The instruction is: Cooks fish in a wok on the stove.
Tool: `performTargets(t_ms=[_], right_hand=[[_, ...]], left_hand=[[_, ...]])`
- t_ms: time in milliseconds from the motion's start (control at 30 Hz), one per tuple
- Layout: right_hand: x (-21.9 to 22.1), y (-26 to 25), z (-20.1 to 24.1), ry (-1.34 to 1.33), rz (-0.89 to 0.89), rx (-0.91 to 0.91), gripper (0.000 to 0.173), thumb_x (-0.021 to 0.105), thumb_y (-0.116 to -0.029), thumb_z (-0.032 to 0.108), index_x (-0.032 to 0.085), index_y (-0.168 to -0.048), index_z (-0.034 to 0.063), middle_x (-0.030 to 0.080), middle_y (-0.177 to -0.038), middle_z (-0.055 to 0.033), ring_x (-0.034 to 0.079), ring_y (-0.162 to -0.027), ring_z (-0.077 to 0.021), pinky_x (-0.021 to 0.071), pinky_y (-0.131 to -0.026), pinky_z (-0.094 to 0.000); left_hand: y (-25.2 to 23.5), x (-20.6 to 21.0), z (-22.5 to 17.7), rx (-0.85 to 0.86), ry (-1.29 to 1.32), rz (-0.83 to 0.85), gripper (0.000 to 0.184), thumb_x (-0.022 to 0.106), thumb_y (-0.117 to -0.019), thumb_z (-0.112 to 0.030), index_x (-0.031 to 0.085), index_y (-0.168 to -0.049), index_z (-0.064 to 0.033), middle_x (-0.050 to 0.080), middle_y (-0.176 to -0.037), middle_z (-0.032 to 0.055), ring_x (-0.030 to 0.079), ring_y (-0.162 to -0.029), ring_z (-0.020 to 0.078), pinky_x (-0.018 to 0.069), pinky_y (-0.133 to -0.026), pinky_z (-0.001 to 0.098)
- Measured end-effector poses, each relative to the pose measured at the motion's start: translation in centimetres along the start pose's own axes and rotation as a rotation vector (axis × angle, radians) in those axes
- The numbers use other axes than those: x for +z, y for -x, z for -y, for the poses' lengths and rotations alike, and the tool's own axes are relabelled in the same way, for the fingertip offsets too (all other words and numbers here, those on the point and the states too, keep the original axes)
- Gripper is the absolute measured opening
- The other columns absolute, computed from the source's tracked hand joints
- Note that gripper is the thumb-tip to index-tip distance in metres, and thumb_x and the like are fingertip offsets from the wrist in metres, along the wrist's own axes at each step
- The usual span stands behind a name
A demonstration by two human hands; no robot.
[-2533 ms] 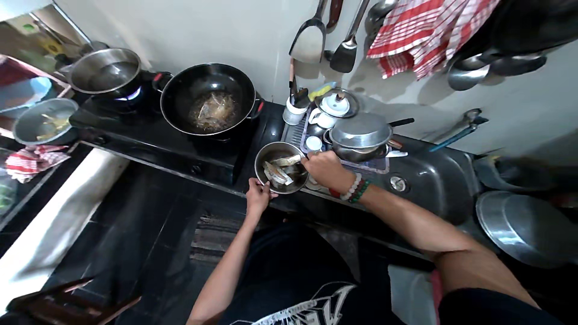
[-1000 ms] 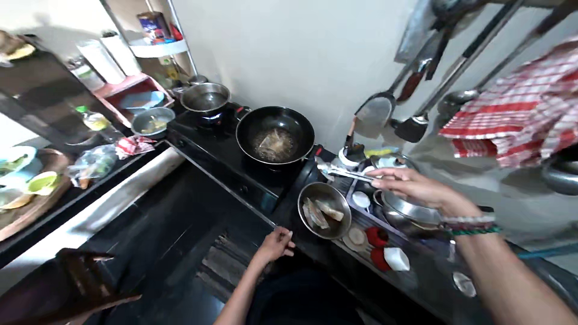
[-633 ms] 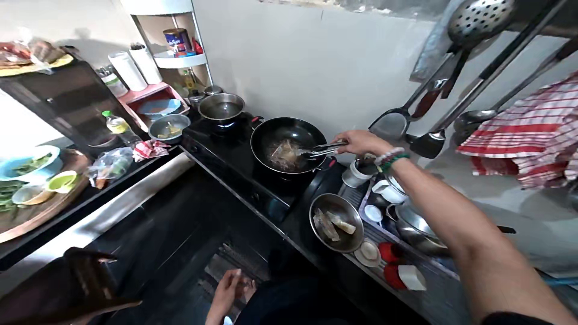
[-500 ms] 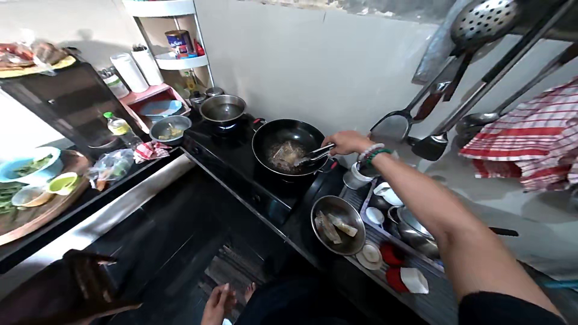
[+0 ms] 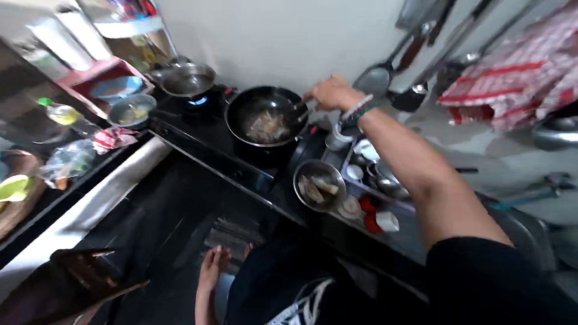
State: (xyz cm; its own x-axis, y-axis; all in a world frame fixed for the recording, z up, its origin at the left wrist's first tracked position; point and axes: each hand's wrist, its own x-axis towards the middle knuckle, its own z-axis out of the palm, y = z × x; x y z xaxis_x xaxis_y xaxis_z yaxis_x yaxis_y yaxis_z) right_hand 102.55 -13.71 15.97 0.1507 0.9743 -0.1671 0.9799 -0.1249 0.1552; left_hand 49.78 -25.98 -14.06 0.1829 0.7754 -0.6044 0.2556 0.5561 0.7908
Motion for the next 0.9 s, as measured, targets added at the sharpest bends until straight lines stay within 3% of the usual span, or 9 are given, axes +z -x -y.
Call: performTargets(t_ms=[167, 333, 433, 567, 667, 800, 900], right_hand=[[-1.1, 11.3, -2.0, -0.138, -0.16, 0.092, 0.039, 0.074, -0.0911, 0.022, 0.07, -0.13, 0.0224, 0.071, -0.109, -0.0219, 0.066, -0.103, -0.0489, 0.0458, -0.085, -0.0746], [5.8, 19.5, -0.1, -0.187, -0.051, 0.26, 0.039, 0.076, -0.0906, 0.022, 0.07, -0.129, 0.0181, 0.069, -0.11, -0.0259, 0.066, -0.098, -0.0523, 0.0487, -0.075, -0.0751], [12.4, 21.3, 2.5, -0.245, 0.048, 0.362, 0.037, 0.075, -0.0886, 0.014, 0.071, -0.125, 0.0104, 0.067, -0.114, -0.0275, 0.065, -0.101, -0.0513, 0.0505, -0.077, -0.0707], [19.1, 23.0, 5.9, -0.222, -0.115, 0.409, 0.02, 0.067, -0.0887, -0.002, 0.071, -0.108, -0.0028, 0.066, -0.1, -0.0284, 0.066, -0.089, -0.0478, 0.0528, -0.072, -0.0617], [20.6, 22.5, 6.6, -0.265, 0.037, 0.503, 0.025, 0.065, -0.0919, 0.0, 0.069, -0.117, -0.0029, 0.065, -0.111, -0.0285, 0.065, -0.1, -0.0465, 0.0522, -0.081, -0.0604], [22.8, 22.6, 7.7, -0.3, -0.002, 0.527, 0.024, 0.062, -0.0931, -0.001, 0.067, -0.117, -0.0039, 0.065, -0.105, -0.0299, 0.067, -0.093, -0.0478, 0.0548, -0.071, -0.0591], [23.9, 22.6, 7.6, -0.41, 0.017, 0.587, 0.027, 0.062, -0.0961, 0.006, 0.066, -0.122, 0.0003, 0.065, -0.111, -0.0287, 0.066, -0.099, -0.0487, 0.0548, -0.074, -0.0614]], left_hand=[[0.0, 2.7, -2.6, 0.017, -0.098, 0.101, 0.035, 0.042, -0.1121, -0.024, 0.055, -0.131, 0.0031, 0.072, -0.112, 0.0157, 0.073, -0.094, 0.0204, 0.0617, -0.082, 0.0362], [-0.2, 9.1, -7.8, 0.116, -0.266, 0.402, 0.036, 0.042, -0.112, -0.023, 0.058, -0.128, 0.0041, 0.072, -0.112, 0.0141, 0.074, -0.096, 0.0198, 0.0621, -0.087, 0.0369], [-0.9, 14.7, -10.1, 0.148, -0.368, 0.562, 0.038, 0.043, -0.1118, -0.027, 0.055, -0.133, 0.0013, 0.072, -0.112, 0.0125, 0.073, -0.096, 0.0194, 0.0614, -0.087, 0.0372], [-2.0, 21.7, -11.1, 0.129, -0.437, 0.615, 0.044, 0.045, -0.1111, -0.032, 0.045, -0.143, -0.0017, 0.071, -0.112, 0.0138, 0.074, -0.094, 0.021, 0.0619, -0.084, 0.0385], [-2.8, 25.4, -10.5, 0.154, -0.401, 0.562, 0.044, 0.051, -0.1095, -0.029, 0.042, -0.141, 0.0004, 0.072, -0.107, 0.0149, 0.075, -0.089, 0.0215, 0.0637, -0.08, 0.0385], [-3.1, 27.0, -9.4, 0.189, -0.281, 0.467, 0.035, 0.055, -0.1077, -0.016, 0.041, -0.133, 0.0036, 0.071, -0.098, 0.0166, 0.077, -0.08, 0.0227, 0.0664, -0.075, 0.0379], [-2.8, 27.1, -9.3, 0.213, -0.255, 0.447, 0.032, 0.056, -0.1062, -0.012, 0.043, -0.129, 0.0049, 0.071, -0.095, 0.0161, 0.077, -0.079, 0.0225, 0.067, -0.076, 0.0369]])
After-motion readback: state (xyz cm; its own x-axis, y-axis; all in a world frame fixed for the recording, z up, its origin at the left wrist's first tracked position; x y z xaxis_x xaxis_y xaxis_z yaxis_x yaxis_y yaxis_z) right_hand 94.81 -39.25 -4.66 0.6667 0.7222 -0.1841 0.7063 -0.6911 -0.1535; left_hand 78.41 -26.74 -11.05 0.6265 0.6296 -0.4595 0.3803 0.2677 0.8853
